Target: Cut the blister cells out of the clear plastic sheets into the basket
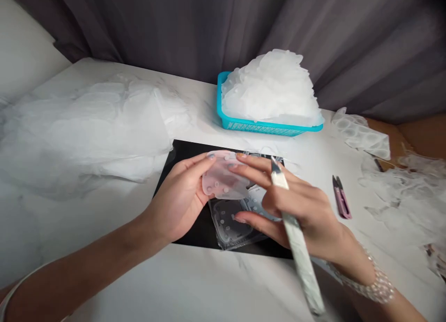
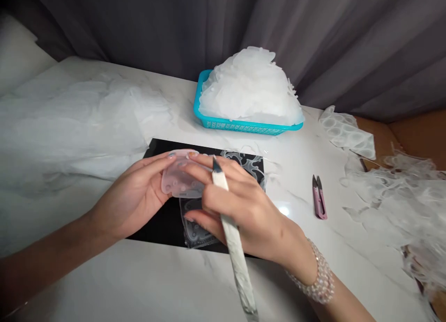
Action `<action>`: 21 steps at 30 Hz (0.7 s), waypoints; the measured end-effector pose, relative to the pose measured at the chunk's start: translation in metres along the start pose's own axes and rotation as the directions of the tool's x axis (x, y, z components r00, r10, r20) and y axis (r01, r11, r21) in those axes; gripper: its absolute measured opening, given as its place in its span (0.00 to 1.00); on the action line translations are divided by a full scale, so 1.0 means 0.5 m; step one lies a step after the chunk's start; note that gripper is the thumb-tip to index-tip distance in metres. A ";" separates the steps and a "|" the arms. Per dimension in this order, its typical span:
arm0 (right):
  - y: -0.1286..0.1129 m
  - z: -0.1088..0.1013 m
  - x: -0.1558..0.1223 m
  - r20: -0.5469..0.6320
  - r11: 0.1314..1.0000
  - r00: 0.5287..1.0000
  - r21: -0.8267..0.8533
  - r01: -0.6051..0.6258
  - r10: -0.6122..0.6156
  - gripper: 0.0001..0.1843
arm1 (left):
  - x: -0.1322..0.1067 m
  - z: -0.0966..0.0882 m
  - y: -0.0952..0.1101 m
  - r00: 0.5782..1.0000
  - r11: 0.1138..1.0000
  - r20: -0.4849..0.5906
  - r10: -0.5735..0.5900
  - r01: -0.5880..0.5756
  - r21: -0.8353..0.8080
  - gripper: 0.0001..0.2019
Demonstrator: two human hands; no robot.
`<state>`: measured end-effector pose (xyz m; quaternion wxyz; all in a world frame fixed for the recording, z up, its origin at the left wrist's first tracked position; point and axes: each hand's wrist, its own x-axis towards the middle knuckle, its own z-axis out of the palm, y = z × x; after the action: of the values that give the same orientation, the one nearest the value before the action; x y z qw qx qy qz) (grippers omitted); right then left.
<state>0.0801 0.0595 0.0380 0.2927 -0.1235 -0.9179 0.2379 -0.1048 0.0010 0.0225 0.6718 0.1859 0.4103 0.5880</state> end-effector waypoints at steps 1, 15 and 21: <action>0.000 0.004 -0.001 0.016 0.999 0.999 -0.021 0.034 -0.034 0.15 | -0.001 0.000 0.002 1.000 1.000 0.002 -0.011 0.011 -0.004 0.09; -0.007 0.029 -0.001 -0.090 0.994 0.991 -0.055 0.097 -0.101 0.13 | -0.009 0.013 0.010 0.995 0.992 -0.029 -0.098 0.095 -0.083 0.12; -0.014 0.041 0.001 -0.083 0.983 0.983 -0.103 0.153 -0.162 0.12 | -0.015 0.009 0.005 0.990 0.989 -0.037 -0.134 0.131 -0.062 0.10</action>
<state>0.0670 0.0461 0.0272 0.3459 -0.0752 -0.9209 0.1634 -0.1024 -0.0044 0.0294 0.7061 0.1261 0.4175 0.5578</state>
